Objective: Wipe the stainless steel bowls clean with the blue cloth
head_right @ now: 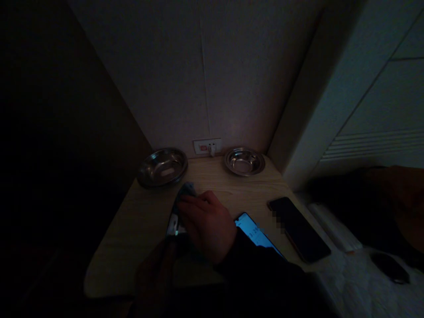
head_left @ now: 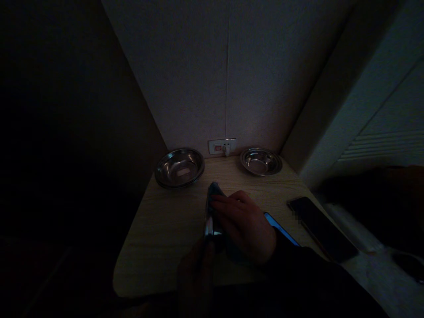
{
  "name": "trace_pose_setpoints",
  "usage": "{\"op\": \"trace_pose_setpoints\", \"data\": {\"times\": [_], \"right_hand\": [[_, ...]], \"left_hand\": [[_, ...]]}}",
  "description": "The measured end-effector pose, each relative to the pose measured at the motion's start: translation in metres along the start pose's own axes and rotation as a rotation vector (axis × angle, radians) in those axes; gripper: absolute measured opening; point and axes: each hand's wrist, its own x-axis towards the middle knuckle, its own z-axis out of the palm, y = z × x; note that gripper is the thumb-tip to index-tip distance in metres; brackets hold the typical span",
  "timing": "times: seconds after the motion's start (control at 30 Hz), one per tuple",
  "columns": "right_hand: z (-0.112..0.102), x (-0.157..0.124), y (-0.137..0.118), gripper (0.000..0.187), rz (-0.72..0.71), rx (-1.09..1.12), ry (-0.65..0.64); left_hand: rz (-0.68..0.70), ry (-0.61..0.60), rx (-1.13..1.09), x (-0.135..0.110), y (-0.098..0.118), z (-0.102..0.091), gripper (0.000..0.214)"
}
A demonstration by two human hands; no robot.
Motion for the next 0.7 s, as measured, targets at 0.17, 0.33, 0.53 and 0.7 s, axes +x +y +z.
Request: {"op": "trace_pose_setpoints", "data": {"times": [0.17,0.33,0.53,0.7], "right_hand": [[0.001,-0.001,0.000,0.019,0.041,0.039,0.002],[0.002,0.002,-0.002,0.019,0.048,0.038,0.020],[0.004,0.006,-0.006,0.017,-0.043,-0.009,-0.005],[0.007,0.008,-0.009,0.018,-0.012,-0.046,-0.001]], "left_hand": [[-0.003,0.067,0.033,-0.003,-0.006,-0.002,0.044],[0.001,0.099,0.017,-0.005,-0.012,-0.001,0.044],[-0.012,0.096,-0.015,-0.007,-0.005,0.000,0.043],[0.010,0.181,0.001,-0.003,-0.011,0.002,0.045]]}}
